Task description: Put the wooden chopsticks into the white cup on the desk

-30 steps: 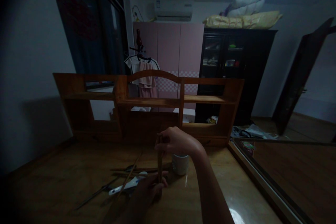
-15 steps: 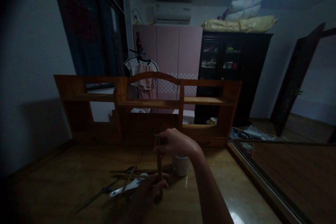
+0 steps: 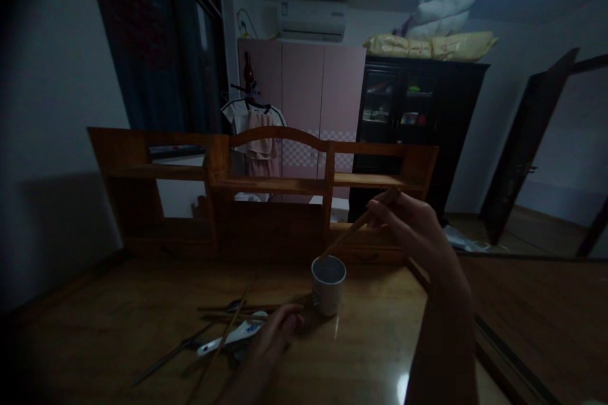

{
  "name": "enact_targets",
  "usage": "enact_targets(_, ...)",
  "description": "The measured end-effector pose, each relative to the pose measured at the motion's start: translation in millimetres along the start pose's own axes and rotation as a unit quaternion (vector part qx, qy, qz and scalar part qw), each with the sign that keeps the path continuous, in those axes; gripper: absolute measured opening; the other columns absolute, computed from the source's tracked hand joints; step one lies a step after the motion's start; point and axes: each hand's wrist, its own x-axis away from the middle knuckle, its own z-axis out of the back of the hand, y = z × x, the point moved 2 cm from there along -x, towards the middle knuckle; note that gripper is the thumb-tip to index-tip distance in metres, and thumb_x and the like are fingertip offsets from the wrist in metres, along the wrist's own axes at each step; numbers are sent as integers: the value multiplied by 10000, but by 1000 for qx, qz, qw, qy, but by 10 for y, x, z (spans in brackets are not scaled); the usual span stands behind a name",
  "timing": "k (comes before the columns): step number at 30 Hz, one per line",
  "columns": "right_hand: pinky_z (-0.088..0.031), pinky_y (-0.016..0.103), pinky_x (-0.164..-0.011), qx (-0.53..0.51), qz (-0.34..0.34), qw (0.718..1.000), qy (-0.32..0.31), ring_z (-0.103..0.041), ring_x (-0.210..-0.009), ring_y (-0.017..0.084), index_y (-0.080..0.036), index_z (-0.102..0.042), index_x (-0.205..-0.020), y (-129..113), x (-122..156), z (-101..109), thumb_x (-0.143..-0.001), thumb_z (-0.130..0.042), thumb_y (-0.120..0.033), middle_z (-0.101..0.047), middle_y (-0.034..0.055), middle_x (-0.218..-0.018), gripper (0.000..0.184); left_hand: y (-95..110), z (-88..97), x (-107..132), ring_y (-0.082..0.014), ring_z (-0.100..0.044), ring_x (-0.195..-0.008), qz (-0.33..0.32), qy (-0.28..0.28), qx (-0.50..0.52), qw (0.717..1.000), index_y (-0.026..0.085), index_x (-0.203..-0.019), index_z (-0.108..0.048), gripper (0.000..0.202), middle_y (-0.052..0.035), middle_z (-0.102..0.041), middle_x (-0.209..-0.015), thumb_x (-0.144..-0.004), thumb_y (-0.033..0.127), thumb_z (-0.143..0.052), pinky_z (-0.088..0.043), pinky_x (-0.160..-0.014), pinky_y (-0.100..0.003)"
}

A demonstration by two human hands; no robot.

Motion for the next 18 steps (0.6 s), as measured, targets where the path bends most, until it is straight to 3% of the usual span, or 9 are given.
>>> enact_targets(2,-507,262,-607,25,-11,998,-57,-642,-699,186,-155,-643,-918,161,-72,-105,-857,-583,-479,-677,56,-782,336,-24,8,-10,-220,-539,-1112,-12,3,-22,1000,247,-1135,-576,404,-50,-619,-1167,-917,510,-362,-381,-992,-349)
enact_targets(7,-476,255,-590,74,-21,972,-222,-633,-655,173,-144,-639,-800,585,-265,-616,-872,-531,-456,-667,32,-708,338,-133,26,-45,-213,-478,-1187,-28,11,-40,999,244,-1167,-560,397,-50,-561,-1261,-933,476,-338,-338,-1040,-337)
enact_targets(11,-442,243,-548,73,-53,960,-264,-612,-614,164,-138,-629,-731,803,-333,-857,-827,-569,-439,-649,24,-647,321,-139,32,-42,-209,-501,-1139,-43,5,-45,998,244,-1154,-566,379,-49,-577,-1213,-945,439,-318,-357,-1016,-331)
enact_targets(18,-375,223,-526,12,-41,961,-271,-532,-579,120,-126,-627,-768,924,-362,-972,-809,-582,-494,-587,-2,-641,373,-138,6,-28,-196,-558,-1038,-63,4,-37,997,248,-1120,-584,343,-40,-620,-1095,-944,415,-342,-404,-954,-330)
